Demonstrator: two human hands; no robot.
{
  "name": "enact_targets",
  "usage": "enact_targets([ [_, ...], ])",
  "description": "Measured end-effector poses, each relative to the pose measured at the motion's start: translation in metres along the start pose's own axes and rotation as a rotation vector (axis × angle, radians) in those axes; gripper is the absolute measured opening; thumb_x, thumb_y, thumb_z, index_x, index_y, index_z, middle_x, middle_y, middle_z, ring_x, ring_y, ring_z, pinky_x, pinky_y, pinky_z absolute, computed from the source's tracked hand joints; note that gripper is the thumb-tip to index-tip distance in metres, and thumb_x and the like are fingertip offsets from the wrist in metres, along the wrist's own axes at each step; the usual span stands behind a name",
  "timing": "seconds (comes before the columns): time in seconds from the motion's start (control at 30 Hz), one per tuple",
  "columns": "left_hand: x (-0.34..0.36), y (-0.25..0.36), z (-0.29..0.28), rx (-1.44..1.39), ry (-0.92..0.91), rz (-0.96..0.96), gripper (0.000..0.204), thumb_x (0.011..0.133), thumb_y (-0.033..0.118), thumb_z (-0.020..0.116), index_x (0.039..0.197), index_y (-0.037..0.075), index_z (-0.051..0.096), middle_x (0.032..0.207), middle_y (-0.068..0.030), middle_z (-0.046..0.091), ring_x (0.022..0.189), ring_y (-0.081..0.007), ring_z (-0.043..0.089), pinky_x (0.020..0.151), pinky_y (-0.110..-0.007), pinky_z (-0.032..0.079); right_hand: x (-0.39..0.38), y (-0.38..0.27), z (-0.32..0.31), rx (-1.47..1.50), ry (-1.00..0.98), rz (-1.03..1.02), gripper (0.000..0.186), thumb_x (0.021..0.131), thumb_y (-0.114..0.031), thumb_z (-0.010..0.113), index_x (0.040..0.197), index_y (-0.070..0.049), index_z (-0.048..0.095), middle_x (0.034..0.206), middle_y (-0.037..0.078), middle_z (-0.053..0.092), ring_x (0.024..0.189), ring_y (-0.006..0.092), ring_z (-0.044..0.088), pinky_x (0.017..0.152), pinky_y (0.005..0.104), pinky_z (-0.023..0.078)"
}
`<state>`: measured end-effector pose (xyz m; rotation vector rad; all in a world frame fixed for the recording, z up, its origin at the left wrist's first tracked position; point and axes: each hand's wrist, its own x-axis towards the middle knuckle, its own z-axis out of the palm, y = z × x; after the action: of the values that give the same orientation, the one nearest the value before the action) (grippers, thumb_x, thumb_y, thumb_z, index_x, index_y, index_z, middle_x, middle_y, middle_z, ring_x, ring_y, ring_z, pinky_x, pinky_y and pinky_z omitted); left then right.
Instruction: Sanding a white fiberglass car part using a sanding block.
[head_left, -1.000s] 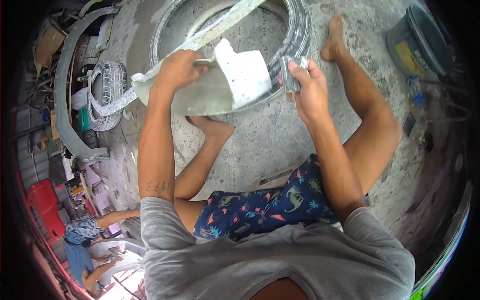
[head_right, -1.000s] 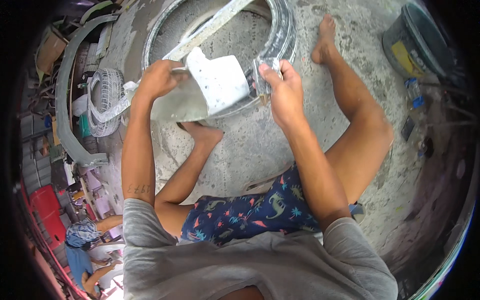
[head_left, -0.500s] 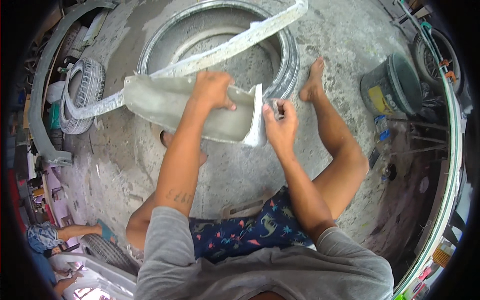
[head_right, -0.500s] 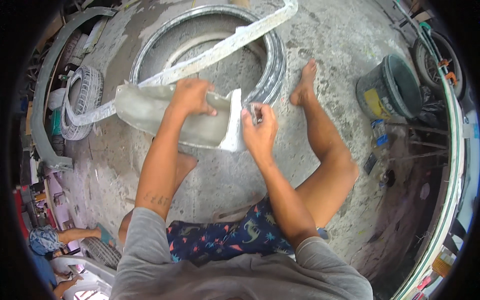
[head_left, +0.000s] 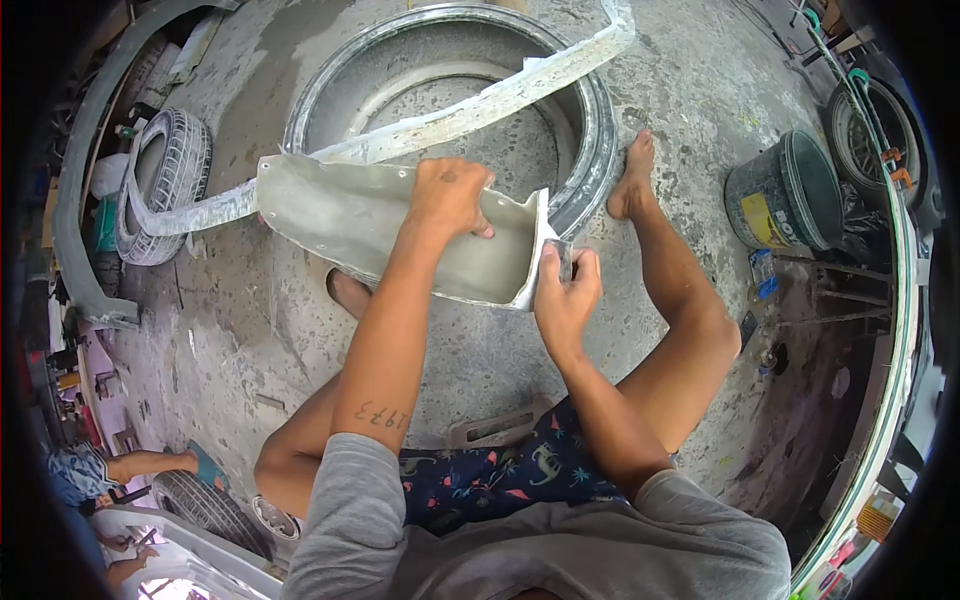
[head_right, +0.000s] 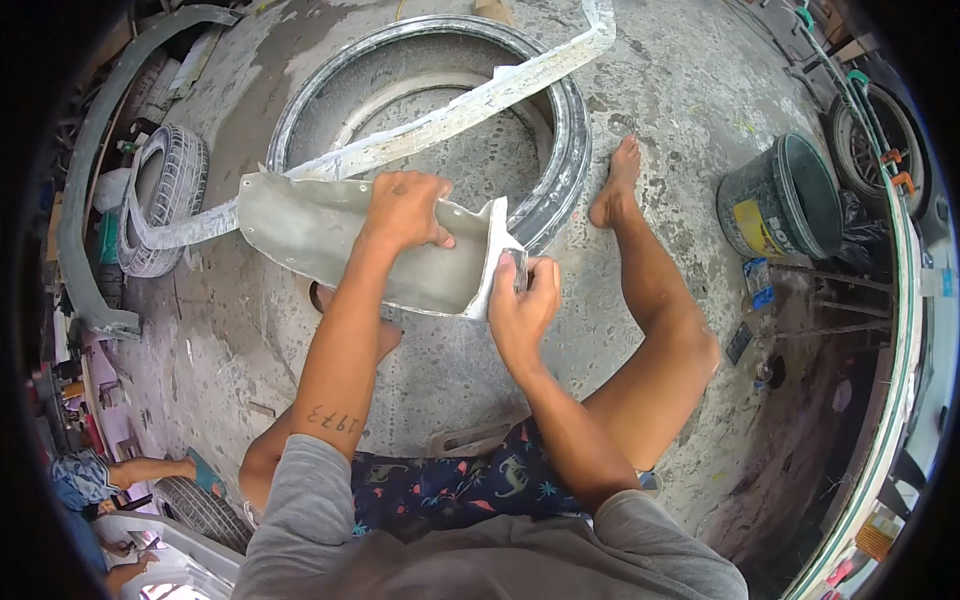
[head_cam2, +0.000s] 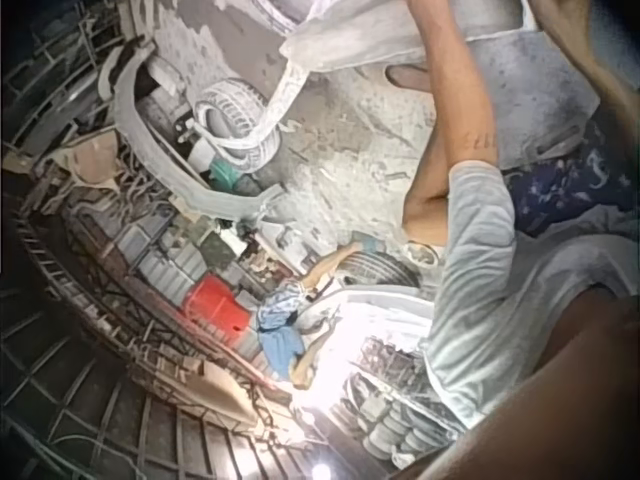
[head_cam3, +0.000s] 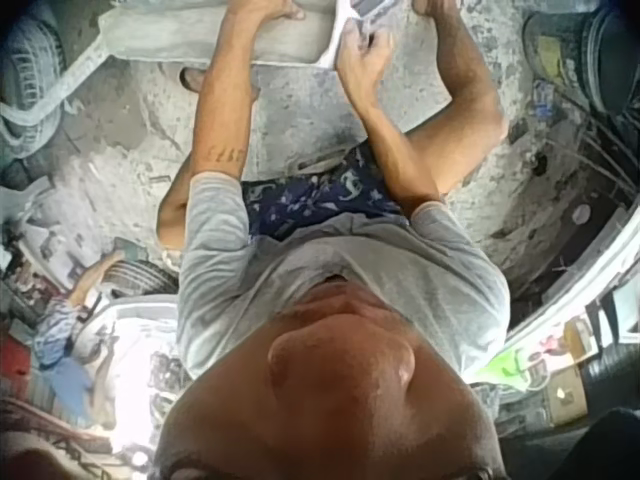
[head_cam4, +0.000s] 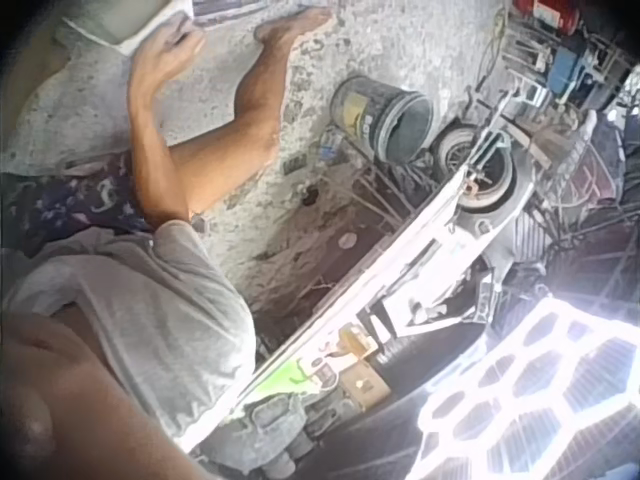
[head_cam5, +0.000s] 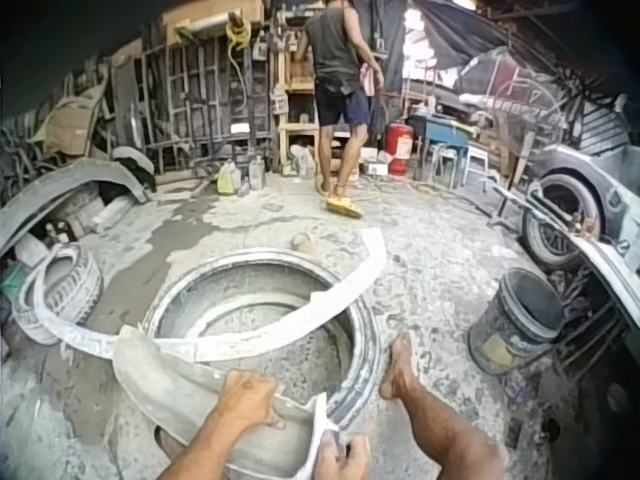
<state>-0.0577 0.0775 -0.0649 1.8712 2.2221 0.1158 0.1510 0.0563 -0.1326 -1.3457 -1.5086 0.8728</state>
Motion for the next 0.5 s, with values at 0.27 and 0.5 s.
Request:
enact_targets([
  [0.27, 0.002, 0.008, -0.008, 0.012, -0.064, -0.046, 0.069, 0.051, 0.037, 0.098, 0.112, 0.014, 0.077, 0.107, -0.0125, 0.076, 0.109, -0.0305, 0.07, 0.095, -0.044, 0.049, 0.014, 0.005, 0.005, -0.046, 0.058, -0.094, 0.027, 0.088, -0.016, 0.074, 0.08, 0.001, 0.054, 0.079, 0.015, 0.054, 0.074, 0.0297, 0.054, 0.07, 0.0419, 0.044],
  [0.5, 0.002, 0.003, 0.004, -0.036, 0.077, 0.013, 0.067, 0.051, 0.038, 0.098, 0.11, 0.013, 0.076, 0.107, -0.0124, 0.076, 0.108, -0.0314, 0.07, 0.094, -0.045, 0.048, 0.051, 0.013, 0.013, 0.003, 0.023, 0.036, 0.034, 0.091, -0.019, 0.075, 0.076, 0.001, 0.052, 0.076, 0.014, 0.053, 0.07, 0.0279, 0.052, 0.069, 0.0424, 0.044],
])
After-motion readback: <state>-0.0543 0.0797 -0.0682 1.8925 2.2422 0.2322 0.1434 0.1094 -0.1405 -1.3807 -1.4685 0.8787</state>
